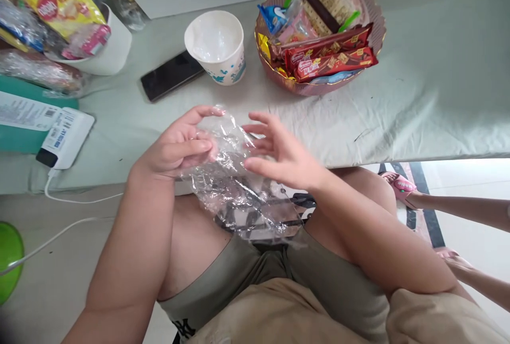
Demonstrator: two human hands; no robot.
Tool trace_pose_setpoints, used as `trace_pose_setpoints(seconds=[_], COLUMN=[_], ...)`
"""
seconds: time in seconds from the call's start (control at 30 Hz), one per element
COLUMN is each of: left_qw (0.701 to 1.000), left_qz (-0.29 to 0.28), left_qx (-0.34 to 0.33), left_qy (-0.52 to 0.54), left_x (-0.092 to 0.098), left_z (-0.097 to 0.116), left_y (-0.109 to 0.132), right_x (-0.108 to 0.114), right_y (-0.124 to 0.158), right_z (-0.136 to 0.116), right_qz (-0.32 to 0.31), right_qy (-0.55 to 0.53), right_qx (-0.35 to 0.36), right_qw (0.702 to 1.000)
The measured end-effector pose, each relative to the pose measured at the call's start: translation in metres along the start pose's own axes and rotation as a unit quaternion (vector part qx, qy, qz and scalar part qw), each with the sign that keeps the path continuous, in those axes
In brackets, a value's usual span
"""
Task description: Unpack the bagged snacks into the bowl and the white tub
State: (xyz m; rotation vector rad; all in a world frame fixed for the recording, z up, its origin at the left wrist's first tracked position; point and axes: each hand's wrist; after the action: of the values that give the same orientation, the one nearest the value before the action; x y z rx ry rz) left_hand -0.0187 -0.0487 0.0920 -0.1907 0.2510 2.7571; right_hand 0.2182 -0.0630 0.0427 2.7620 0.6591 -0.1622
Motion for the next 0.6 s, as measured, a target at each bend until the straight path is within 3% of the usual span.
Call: trace_pose_setpoints(seconds=[0.07, 0.13, 0.2, 0.3, 0.33, 0.37, 0.47, 0.53, 0.6], left_qw=[1.000, 0.998, 0.988, 0.929, 0.916, 0.912, 0.946, 0.981, 0.995], left_qz=[-0.012, 0.024, 0.124, 0.320, 0.338, 0.331, 0.217, 0.101, 0.011], left_qx=[-0.006, -0.024, -0.072, -0.188, -0.214, -0.229, -0.200, -0.109, -0.024], left_qy=[-0.023, -0.047, -0.049, 0.017, 0.045, 0.073, 0.130, 0.129, 0.100], left_x=[-0.001, 0.006, 0.019, 0.037, 0.039, 0.039, 0.024, 0.010, 0.000], left_z=[-0.004, -0.009, -0.016, -0.024, -0.026, -0.028, -0.031, -0.032, -0.034], left_y=[-0.005, -0.013, -0.023, -0.037, -0.041, -0.042, -0.040, -0.036, -0.033], right_x=[-0.008, -0.010, -0.007, 0.001, 0.003, 0.005, 0.004, 0.000, -0.004], right_y=[-0.002, -0.003, -0.005, -0.008, -0.009, -0.009, -0.012, -0.015, -0.018], right_z=[0.000, -0.008, -0.017, -0.024, -0.024, -0.023, -0.019, -0.017, -0.017], right_qz=[-0.040, -0.038, 0.000, 0.074, 0.094, 0.112, 0.154, 0.159, 0.156], right_qy=[0.028, 0.074, 0.106, 0.082, 0.065, 0.046, 0.001, -0.008, -0.002], right_qx=[-0.086, -0.137, -0.138, -0.093, -0.079, -0.062, -0.004, 0.026, 0.047], right_qw=[0.995, 0.987, 0.985, 0.989, 0.990, 0.991, 0.988, 0.987, 0.987])
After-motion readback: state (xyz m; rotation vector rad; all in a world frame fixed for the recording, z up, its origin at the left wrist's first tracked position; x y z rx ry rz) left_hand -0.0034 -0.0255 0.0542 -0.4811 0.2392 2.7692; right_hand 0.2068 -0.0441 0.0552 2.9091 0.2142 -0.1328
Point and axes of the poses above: each hand's wrist, its own y-axis away from the middle knuckle, its own x-axis out of the back of the hand, z = x × y, and after that the axes turned 13 degrees about -x, right-handed
